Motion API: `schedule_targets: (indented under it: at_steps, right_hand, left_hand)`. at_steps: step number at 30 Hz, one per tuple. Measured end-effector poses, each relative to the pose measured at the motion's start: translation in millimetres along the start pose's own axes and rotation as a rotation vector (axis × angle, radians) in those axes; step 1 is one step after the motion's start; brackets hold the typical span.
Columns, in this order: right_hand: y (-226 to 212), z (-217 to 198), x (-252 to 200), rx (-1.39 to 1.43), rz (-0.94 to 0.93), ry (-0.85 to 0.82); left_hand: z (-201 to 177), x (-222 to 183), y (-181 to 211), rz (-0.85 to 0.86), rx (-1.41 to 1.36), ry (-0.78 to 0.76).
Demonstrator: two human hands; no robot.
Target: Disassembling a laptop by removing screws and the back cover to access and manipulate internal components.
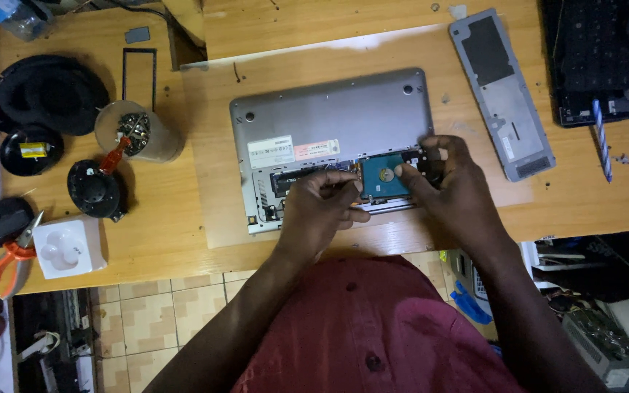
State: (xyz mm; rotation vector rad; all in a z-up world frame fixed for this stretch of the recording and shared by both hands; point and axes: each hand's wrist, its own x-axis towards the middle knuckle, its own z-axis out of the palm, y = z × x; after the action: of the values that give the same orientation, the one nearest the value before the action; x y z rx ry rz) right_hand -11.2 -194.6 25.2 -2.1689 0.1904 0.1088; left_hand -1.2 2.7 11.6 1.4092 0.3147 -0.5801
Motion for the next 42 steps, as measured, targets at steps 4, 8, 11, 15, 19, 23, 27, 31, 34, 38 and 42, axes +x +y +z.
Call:
schedule_targets:
  at_steps: [4,8,11,15,19,23,27,31,34,38,42]
  right_hand:
    - [-2.1,-2.5,-0.1,-0.142,-0.037,0.034]
    - [-6.5,2.3,-2.6,-0.24,0.017,0.034]
    - [-5.5,4.4,-3.8,-0.35,0.018,0.041]
    - [-14.0,4.4,-8.1,-0.474,0.033,0.042]
    - [-21.6,-2.1,-12.1,-0.571,0.026,0.0]
    - [-42.3,-7.5,-18.6,-0.61,0.071,-0.116]
    - [-35.1,-7.4,-18.7,-0.621,0.067,-0.138]
    - [-28.0,-6.7,-19.7,-0.586,0.054,-0.112]
    - [-14.7,-5.0,-21.7,-0.611,0.038,-0.126]
    - [-14.7,-1.7,-26.8,-0.635,0.018,-0.107]
    - [-19.2,2.8,-30.3,-0.673,0.024,-0.07]
  left_hand:
    - [0.5,-0.1,8.3,-0.011,0.132,-0.017]
    - [2.5,-5.6,13.0,0.055,0.346,-0.027]
    - [3.3,-8.9,16.7,0.142,0.577,-0.024]
    - [1.0,-3.3,9.0,0.282,0.891,0.006]
    - [2.1,-0.3,7.9,0.285,0.976,0.028]
    - [-1.9,-0.8,12.7,0.268,0.89,0.012]
    - [0.0,-3.8,32.3,0.156,0.811,-0.062]
    - [2.3,-1.2,38.3,0.063,0.782,-0.053]
    - [4.8,3.9,38.8,-0.03,0.862,-0.046]
    - [4.4,10.9,35.5,-0.055,0.852,-0.057]
    - [3.1,12.6,32.6,-0.049,0.789,-0.056]
